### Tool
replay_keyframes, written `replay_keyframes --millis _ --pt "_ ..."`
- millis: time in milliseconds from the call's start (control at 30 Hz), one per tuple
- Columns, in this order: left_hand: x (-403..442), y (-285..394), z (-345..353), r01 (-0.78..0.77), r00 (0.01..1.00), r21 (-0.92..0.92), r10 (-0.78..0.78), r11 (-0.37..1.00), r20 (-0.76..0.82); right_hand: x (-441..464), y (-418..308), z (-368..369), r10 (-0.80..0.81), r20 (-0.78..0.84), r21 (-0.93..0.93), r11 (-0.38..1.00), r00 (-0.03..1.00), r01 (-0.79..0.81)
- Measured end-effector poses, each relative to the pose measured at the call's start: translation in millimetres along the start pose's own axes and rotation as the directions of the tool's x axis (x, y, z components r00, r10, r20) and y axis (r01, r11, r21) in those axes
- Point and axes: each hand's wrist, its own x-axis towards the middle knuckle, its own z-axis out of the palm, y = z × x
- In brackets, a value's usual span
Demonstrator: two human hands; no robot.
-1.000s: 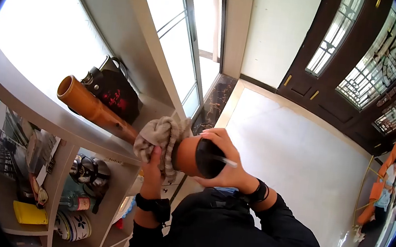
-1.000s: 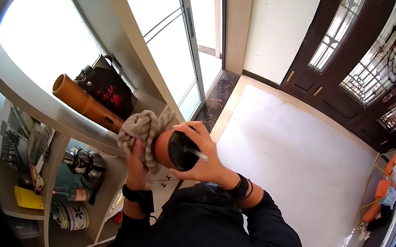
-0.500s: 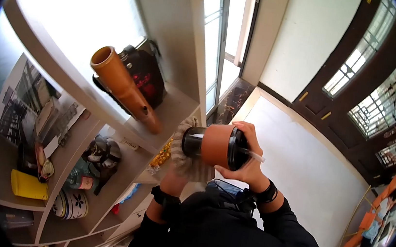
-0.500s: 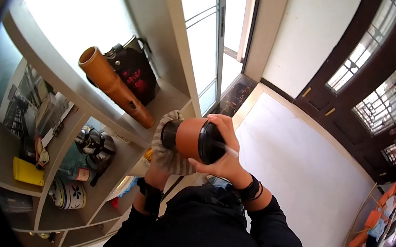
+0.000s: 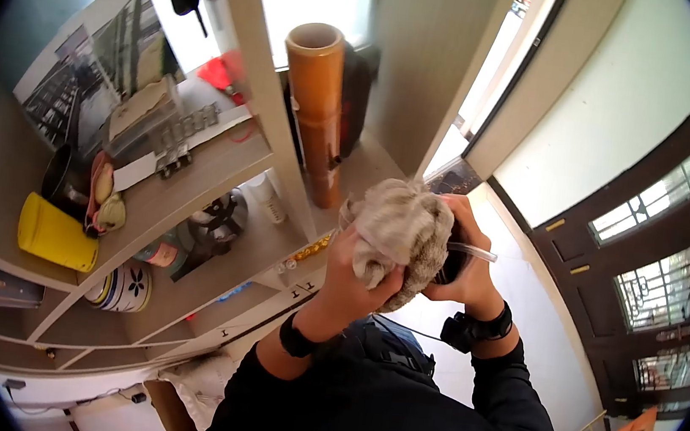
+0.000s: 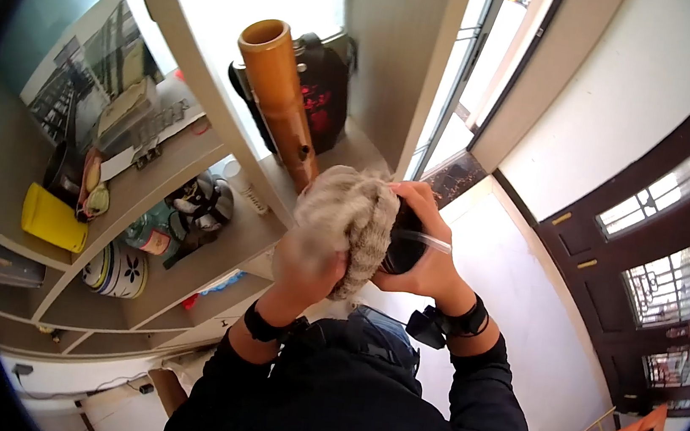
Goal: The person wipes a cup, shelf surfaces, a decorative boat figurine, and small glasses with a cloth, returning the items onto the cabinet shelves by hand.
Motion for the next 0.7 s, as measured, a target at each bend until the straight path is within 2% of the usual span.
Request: replay_keyframes --millis 33,67,100,133,200,233,267,333,367,400,467,533,600,700 --pt "5.3 0.6 -4.7 0.188 0.982 -0.165 -0.187 0.968 0.023 3.1 -2.1 7.3 0.019 -0.071 0.086 0.996 0.997 -0.013" --pt "7.5 0.2 -7.8 0.364 0.930 -0.322 -0.360 0.874 0.074 4.8 -3.7 9.1 0.014 -0.058 0.094 0.996 0.998 -0.008" --pt "5.5 -1.7 -12.6 0.516 0.853 -0.352 -0.506 0.781 0.126 5.7 -5.6 9.3 -0.039 0.013 0.027 0.999 0.999 0.038" --pt "-6.8 -18.0 -17.1 0.517 0.851 -0.346 -0.514 0.782 0.110 6.4 -7.6 9.8 -0.089 0.088 -0.034 0.995 0.992 0.092" --pt "-31.3 -54.4 -25.7 0.738 0.671 -0.459 -0.611 0.495 0.420 6.3 -12.2 15.3 -0.053 0.159 -0.034 0.998 0.986 0.060" --pt "-33.3 -43.6 -22.2 0.635 0.736 -0.648 -0.586 0.422 0.340 5.8 -9.4 17.0 -0.039 0.194 -0.020 0.999 0.980 0.044" --pt "-41.2 -49.1 -22.0 0.633 0.736 -0.645 -0.591 0.427 0.331 5.3 -4.4 17.4 -0.023 0.226 -0.007 1.000 0.974 0.025" --pt "-66.5 -70.3 -16.5 0.669 0.643 -0.679 -0.694 0.303 0.324 5.8 10.5 15.1 0.008 0.232 0.004 1.000 0.973 -0.009" --pt "-77.7 -75.5 -19.5 0.725 0.633 -0.542 -0.721 0.424 0.283 6.5 17.3 12.0 0.042 0.234 0.006 0.999 0.971 -0.045" --pt "-99.5 -85.4 -25.8 0.724 0.632 -0.544 -0.723 0.424 0.277 7.6 22.0 7.0 0.113 0.189 -0.030 0.994 0.975 -0.109" --pt "-122.9 -79.4 -45.4 0.753 0.590 -0.492 -0.779 0.436 0.213 19.0 36.1 -4.3 0.074 0.062 -0.145 0.987 0.995 -0.064" --pt "-145.1 -65.7 -72.0 0.787 0.537 -0.424 -0.836 0.449 0.112 39.4 46.8 -13.2 0.012 0.013 -0.312 0.950 1.000 -0.007" --pt "-170.9 -51.3 -97.4 0.820 0.484 -0.341 -0.875 0.460 -0.019 61.2 59.0 -13.7 0.037 0.009 -0.427 0.904 0.999 -0.029" --pt "-205.6 -28.9 -128.6 0.864 0.411 -0.229 -0.890 0.449 -0.196 88.1 88.2 -5.7 0.107 0.009 -0.490 0.867 0.994 -0.089"
